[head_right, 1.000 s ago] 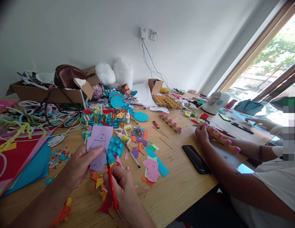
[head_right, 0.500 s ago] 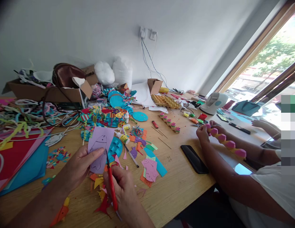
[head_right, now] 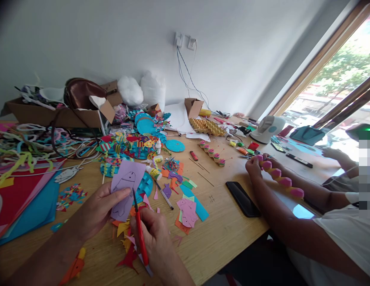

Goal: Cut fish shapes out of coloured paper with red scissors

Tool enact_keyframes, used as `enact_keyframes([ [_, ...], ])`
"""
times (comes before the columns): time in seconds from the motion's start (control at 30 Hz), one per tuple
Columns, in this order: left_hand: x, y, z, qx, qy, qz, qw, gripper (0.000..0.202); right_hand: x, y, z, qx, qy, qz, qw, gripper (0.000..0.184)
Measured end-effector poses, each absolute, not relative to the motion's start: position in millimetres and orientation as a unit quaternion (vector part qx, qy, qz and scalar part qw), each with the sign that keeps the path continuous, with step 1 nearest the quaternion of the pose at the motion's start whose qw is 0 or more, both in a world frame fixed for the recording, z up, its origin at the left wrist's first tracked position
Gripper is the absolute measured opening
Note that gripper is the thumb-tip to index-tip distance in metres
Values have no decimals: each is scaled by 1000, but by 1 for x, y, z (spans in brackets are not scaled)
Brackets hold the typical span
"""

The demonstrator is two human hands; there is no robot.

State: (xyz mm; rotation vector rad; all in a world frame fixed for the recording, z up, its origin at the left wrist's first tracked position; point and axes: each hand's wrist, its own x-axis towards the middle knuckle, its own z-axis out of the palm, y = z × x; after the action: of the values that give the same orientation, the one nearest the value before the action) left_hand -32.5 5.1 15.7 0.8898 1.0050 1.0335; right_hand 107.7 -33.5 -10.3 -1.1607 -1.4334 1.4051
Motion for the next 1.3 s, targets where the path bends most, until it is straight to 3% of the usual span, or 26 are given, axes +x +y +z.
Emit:
enact_keyframes([
  [0.57,-31,5,22,359,429,460,690,21,113,-33,-20,-456,-612,498,411,48],
  [0.8,-30,7,19,324,436,476,692,31,111,-34,-25,-453,-582,542,403,46],
  [0.97,-27,4,19,323,443,469,692,27,106,-32,-27,-427,-533,599,418,45],
  [1.3,-24,2,19,361,463,461,665,25,102,-34,-19,-421,-535,595,426,50],
])
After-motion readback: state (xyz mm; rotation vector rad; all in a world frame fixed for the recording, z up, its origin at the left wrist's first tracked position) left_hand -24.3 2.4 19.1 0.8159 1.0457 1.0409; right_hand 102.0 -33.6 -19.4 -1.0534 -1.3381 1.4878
